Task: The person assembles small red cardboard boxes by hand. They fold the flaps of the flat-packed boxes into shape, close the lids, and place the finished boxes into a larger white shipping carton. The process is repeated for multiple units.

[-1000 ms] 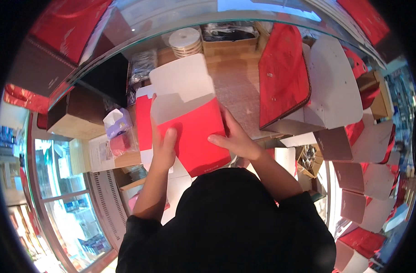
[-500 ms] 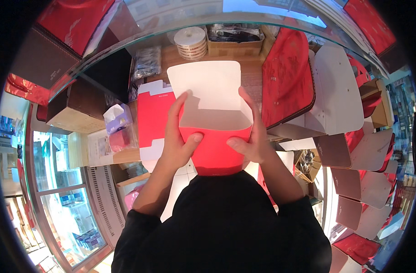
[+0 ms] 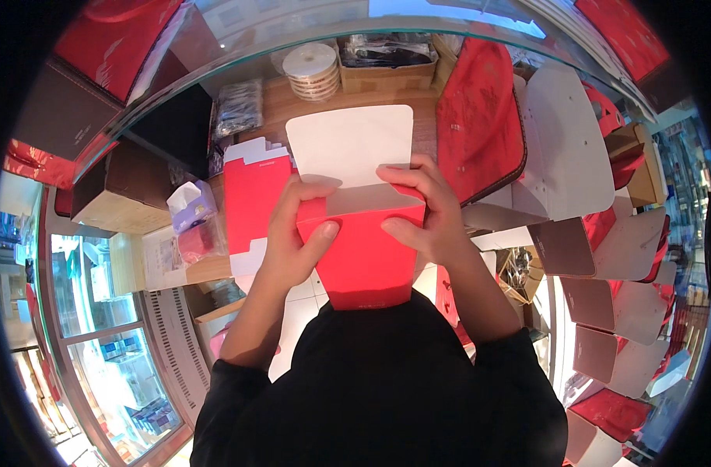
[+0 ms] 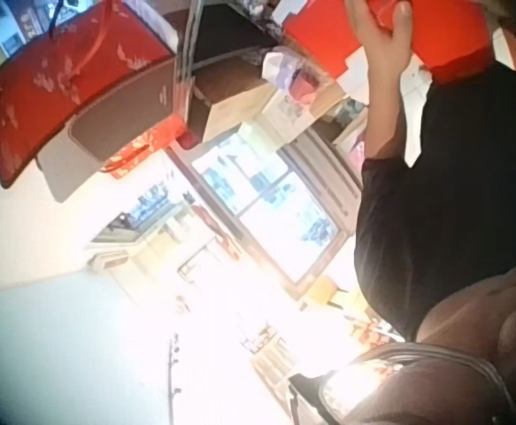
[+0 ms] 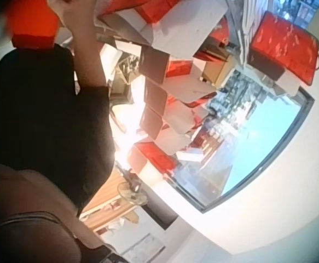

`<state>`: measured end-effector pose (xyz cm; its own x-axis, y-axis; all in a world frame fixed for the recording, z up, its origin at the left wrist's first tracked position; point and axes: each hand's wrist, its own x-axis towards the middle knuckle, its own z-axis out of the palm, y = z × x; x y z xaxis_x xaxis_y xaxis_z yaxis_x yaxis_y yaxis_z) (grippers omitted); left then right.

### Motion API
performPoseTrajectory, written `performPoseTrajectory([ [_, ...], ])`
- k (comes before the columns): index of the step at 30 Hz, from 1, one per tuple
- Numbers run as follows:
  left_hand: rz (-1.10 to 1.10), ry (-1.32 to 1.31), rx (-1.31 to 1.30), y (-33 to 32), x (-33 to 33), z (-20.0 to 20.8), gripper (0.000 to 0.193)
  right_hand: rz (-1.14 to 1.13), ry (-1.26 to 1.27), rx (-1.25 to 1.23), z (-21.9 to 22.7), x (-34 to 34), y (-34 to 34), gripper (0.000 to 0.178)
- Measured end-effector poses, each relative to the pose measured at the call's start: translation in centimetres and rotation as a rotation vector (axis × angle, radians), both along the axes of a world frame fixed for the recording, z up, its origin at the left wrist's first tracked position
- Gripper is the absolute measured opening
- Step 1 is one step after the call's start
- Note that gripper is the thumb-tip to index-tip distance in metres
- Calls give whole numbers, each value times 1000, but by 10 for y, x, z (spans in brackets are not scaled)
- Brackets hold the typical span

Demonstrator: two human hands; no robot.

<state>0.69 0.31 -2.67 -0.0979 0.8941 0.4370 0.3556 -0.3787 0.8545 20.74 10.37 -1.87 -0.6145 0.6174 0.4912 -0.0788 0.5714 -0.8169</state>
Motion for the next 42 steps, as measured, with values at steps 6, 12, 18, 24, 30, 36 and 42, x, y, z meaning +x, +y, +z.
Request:
performPoseTrajectory([
  [6,-23,30,159,-1,1,7,47,173,237,-364,3,5,-7,72],
  [12,49,-6,175,-8,2,5,59,239,191,-345,7,12,-6,73],
  [18,77,-13,157,-12,5,11,70,277,36,-136,10,20,-1,80],
  [24,106,-68,146,-15,5,10,75,250,27,-49,25,20,-6,83],
  [30,13,-31,90,-13,-13,14,70,275,-274,82,56,29,2,73],
  [36,-160,404,49,-6,-32,64,60,157,-764,360,96,43,8,39],
  [42,-248,641,162,-3,-25,101,55,359,-866,382,101,36,10,19],
])
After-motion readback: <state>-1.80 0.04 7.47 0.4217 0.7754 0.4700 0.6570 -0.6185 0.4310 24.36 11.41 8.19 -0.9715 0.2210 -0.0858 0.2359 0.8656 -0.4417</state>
